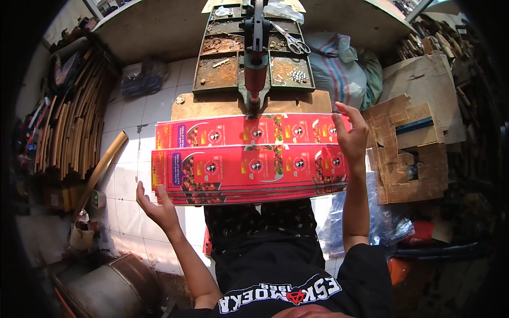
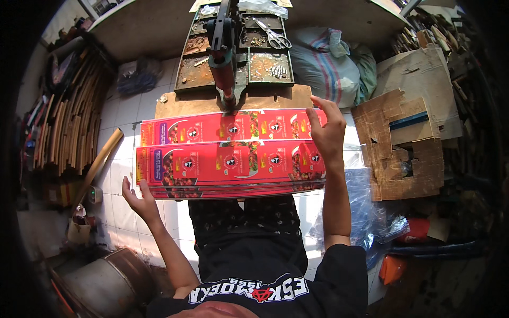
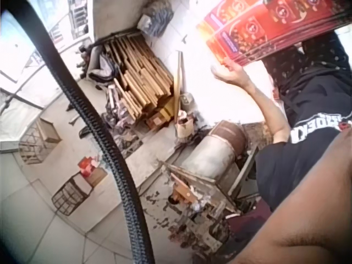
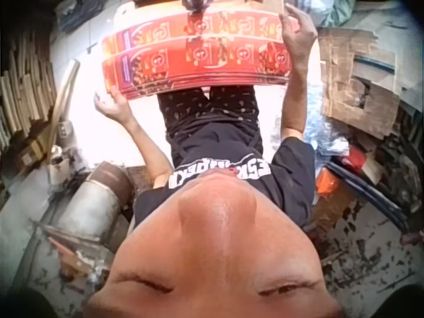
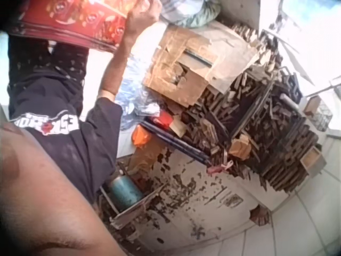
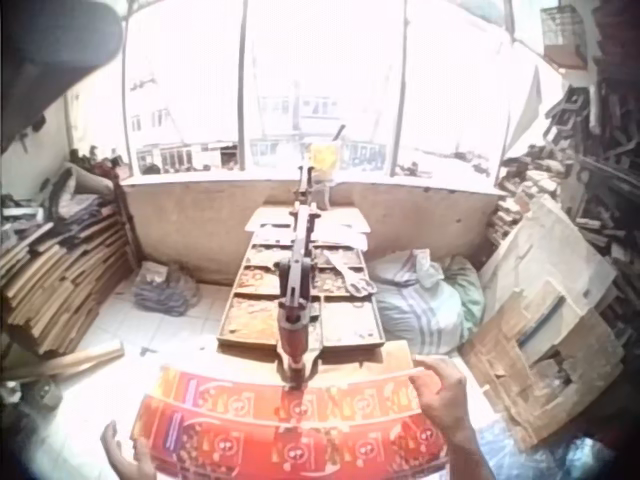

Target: The person applies adhesive labels to printed cardboard boxes using a manual press machine.

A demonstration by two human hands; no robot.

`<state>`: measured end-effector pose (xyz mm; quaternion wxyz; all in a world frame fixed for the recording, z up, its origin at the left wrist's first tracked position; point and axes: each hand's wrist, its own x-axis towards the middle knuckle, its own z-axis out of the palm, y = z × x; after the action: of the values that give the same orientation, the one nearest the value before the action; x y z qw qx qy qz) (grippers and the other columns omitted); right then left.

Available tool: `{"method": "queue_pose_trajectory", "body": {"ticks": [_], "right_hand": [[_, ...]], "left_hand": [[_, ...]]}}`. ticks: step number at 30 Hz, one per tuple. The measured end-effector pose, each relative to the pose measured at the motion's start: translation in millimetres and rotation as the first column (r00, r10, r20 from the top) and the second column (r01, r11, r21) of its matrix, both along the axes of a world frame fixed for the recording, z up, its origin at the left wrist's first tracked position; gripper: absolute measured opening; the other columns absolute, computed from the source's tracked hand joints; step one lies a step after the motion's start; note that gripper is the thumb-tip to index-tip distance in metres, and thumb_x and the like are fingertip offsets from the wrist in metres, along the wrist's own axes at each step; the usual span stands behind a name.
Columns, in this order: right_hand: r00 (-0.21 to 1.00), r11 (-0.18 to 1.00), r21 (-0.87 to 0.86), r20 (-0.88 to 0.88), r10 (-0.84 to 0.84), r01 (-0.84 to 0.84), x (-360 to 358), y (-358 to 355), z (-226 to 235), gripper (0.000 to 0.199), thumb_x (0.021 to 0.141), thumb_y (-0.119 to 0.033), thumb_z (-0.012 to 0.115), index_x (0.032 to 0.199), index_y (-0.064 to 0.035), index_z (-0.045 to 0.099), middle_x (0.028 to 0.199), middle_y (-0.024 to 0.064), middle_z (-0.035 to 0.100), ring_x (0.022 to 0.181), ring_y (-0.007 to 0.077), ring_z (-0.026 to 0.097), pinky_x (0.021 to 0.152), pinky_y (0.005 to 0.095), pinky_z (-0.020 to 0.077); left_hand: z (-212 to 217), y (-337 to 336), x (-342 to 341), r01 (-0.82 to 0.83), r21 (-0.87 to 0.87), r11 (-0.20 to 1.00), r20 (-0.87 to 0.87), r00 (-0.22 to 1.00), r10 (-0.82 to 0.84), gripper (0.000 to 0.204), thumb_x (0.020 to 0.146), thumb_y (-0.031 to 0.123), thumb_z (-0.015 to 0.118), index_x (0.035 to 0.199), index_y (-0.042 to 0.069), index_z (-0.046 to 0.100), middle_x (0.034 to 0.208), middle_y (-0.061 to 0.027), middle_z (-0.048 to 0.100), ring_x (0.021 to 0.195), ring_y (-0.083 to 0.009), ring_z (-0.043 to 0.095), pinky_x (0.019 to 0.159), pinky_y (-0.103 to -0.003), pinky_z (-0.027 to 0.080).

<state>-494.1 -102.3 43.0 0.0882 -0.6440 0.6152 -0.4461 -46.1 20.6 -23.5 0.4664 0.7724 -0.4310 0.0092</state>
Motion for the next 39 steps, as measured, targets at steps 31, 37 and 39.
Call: {"method": "queue_pose_trajectory", "body": {"ticks": [31, 37, 39], "right_hand": [[0.472, 0.809, 0.417, -0.661, 0.583, -0.414, 22.1, -233.7, -23.2, 0.010, 0.078, -0.010, 0.063, 0.081, -0.0036, 0.070, 0.079, 0.0174, 0.067, 0.080, 0.0376, 0.065, 0.072, 0.0454, 0.0513], [0.473, 0.824, 0.388, -0.682, 0.558, -0.413, 20.4, -234.9, -25.1, 0.010, 0.079, -0.010, 0.061, 0.077, -0.0020, 0.067, 0.078, 0.0188, 0.066, 0.079, 0.0380, 0.064, 0.070, 0.0458, 0.0510], [0.469, 0.816, 0.403, -0.674, 0.571, -0.414, 19.9, -236.7, -25.6, 0.009, 0.079, -0.009, 0.062, 0.080, -0.0023, 0.068, 0.080, 0.0183, 0.067, 0.080, 0.0373, 0.065, 0.071, 0.0449, 0.0515]], "left_hand": [[-128.7, 50.3, -76.6, 0.589, 0.222, 0.777, -0.148, 0.808, -0.570, 0.036, 0.082, 0.017, 0.064, 0.115, 0.003, 0.064, 0.110, -0.0214, 0.067, 0.107, -0.0418, 0.062, 0.091, -0.049, 0.050], [-126.4, 46.5, -79.4, 0.591, 0.206, 0.780, -0.164, 0.806, -0.568, 0.034, 0.082, 0.016, 0.063, 0.113, 0.003, 0.065, 0.109, -0.0212, 0.067, 0.106, -0.0424, 0.062, 0.091, -0.049, 0.049], [-124.2, 46.8, -79.4, 0.588, 0.217, 0.779, -0.180, 0.809, -0.560, 0.033, 0.081, 0.016, 0.063, 0.111, 0.003, 0.065, 0.107, -0.0212, 0.068, 0.103, -0.0424, 0.063, 0.089, -0.048, 0.050]]}}
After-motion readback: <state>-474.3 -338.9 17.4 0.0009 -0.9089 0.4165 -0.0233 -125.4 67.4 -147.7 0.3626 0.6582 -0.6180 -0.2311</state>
